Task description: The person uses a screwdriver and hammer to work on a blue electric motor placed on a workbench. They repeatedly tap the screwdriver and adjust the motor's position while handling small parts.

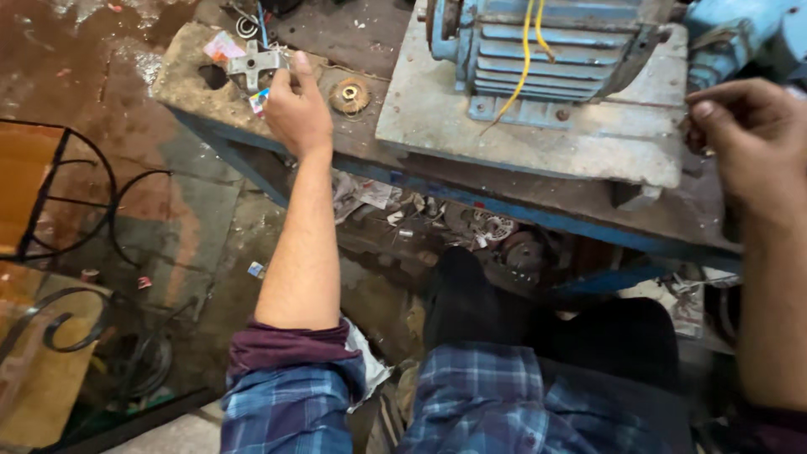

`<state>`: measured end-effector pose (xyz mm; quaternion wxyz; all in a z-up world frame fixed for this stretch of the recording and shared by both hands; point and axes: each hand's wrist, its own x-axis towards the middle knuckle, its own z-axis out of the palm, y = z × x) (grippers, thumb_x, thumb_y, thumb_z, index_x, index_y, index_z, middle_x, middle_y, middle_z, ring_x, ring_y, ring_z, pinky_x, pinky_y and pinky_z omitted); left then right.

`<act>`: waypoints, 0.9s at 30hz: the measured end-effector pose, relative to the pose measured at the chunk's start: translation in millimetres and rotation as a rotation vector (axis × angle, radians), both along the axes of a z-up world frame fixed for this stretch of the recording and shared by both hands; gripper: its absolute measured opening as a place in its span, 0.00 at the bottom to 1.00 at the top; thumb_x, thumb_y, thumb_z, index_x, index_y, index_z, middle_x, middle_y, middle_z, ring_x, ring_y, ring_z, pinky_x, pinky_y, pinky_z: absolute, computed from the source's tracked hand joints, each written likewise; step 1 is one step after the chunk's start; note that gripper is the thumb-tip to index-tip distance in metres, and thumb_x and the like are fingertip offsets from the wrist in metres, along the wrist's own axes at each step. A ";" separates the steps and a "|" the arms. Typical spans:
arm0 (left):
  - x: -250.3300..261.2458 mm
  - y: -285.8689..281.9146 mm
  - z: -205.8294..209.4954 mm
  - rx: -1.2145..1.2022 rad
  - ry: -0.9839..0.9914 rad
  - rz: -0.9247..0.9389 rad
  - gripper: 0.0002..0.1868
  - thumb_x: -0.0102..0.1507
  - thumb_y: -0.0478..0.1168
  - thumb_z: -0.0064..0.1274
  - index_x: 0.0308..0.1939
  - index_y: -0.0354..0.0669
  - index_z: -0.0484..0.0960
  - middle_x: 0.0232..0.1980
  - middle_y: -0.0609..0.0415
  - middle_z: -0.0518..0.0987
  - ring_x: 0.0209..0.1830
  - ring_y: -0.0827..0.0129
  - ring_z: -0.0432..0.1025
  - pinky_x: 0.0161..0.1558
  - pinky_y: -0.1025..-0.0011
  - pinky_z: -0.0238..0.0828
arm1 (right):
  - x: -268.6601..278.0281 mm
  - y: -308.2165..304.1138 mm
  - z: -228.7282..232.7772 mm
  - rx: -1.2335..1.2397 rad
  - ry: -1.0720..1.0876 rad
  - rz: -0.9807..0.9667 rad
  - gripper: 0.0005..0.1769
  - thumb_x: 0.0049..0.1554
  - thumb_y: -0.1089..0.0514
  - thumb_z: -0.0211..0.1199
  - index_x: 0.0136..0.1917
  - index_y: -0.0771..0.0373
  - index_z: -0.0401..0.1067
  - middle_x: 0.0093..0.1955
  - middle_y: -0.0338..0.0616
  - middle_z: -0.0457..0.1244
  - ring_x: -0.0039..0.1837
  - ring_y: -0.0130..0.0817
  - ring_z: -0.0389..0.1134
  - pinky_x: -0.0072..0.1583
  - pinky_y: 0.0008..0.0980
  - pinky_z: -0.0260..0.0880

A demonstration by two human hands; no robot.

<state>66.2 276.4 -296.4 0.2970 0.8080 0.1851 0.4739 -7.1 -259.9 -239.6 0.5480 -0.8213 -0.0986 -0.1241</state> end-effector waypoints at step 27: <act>8.1 11.1 -7.1 0.049 0.002 -0.057 0.25 0.67 0.54 0.55 0.28 0.33 0.78 0.25 0.43 0.80 0.25 0.48 0.75 0.31 0.55 0.67 | 4.6 -15.8 -33.5 0.030 0.052 -0.017 0.05 0.80 0.63 0.48 0.65 0.66 0.63 0.47 0.40 0.61 0.45 0.25 0.61 0.48 0.26 0.60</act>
